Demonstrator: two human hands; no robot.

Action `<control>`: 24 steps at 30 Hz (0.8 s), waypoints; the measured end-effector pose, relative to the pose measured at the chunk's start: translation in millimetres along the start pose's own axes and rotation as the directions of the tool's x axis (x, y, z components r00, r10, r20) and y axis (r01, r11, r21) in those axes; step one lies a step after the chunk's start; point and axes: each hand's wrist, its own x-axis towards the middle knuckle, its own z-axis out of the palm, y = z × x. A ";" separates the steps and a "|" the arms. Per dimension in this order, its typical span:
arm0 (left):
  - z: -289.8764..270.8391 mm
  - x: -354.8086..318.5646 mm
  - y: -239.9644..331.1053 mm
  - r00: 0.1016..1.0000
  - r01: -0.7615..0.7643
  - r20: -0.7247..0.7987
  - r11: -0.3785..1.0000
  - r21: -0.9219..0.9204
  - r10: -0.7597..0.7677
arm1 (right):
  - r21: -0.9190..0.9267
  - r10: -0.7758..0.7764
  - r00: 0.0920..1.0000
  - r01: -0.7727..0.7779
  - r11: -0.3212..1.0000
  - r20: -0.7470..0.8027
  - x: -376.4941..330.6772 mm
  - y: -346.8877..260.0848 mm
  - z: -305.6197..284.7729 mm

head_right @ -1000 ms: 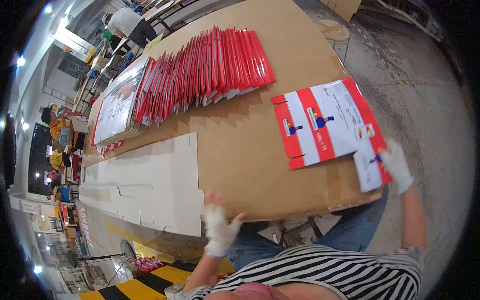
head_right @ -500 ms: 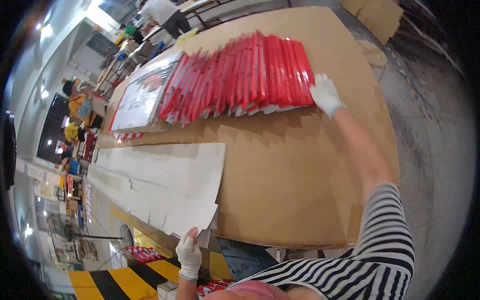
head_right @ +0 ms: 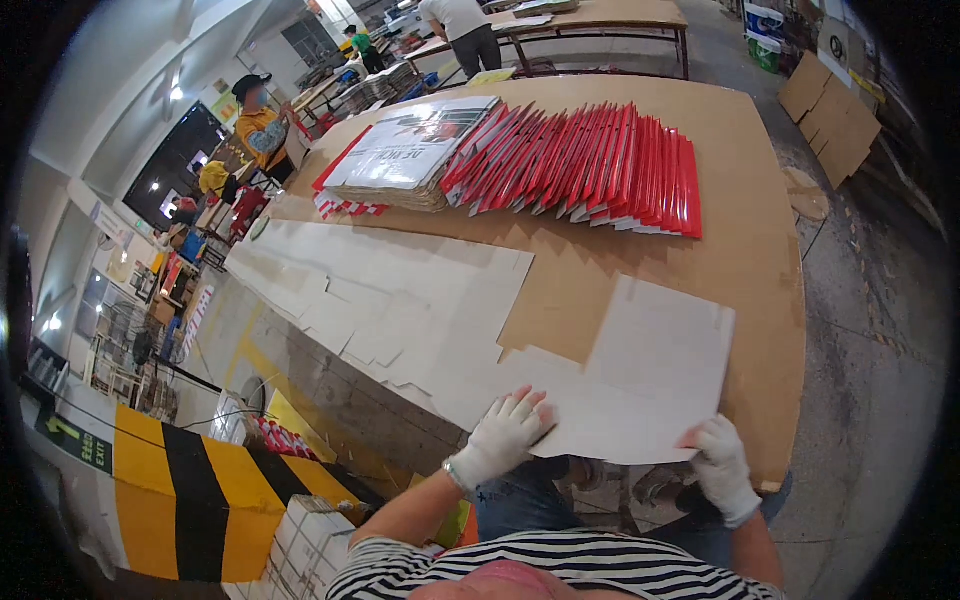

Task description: The recorder is folding and stacking red and white paper/cardboard products at a workbench in a factory setting.

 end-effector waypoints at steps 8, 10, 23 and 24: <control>21.4 47.0 25.7 0.953 -0.270 -0.183 0.949 -0.164 0.240 | 0.062 0.221 0.966 -0.214 0.975 -0.138 -107.7 35.7 -49.3; 27.8 55.7 27.4 0.948 -0.290 -0.198 0.929 -0.228 0.248 | 0.218 0.346 0.937 -0.347 0.912 0.041 -122.4 35.7 -61.0; 41.5 96.0 63.7 0.942 -0.323 -0.179 0.916 -0.237 0.285 | -0.389 0.393 0.903 -0.430 0.814 -0.177 -182.5 41.9 -28.0; 44.2 92.2 67.7 0.939 -0.336 -0.161 0.907 -0.255 0.303 | -0.285 0.435 0.892 -0.452 0.845 -0.125 -171.7 30.5 -33.0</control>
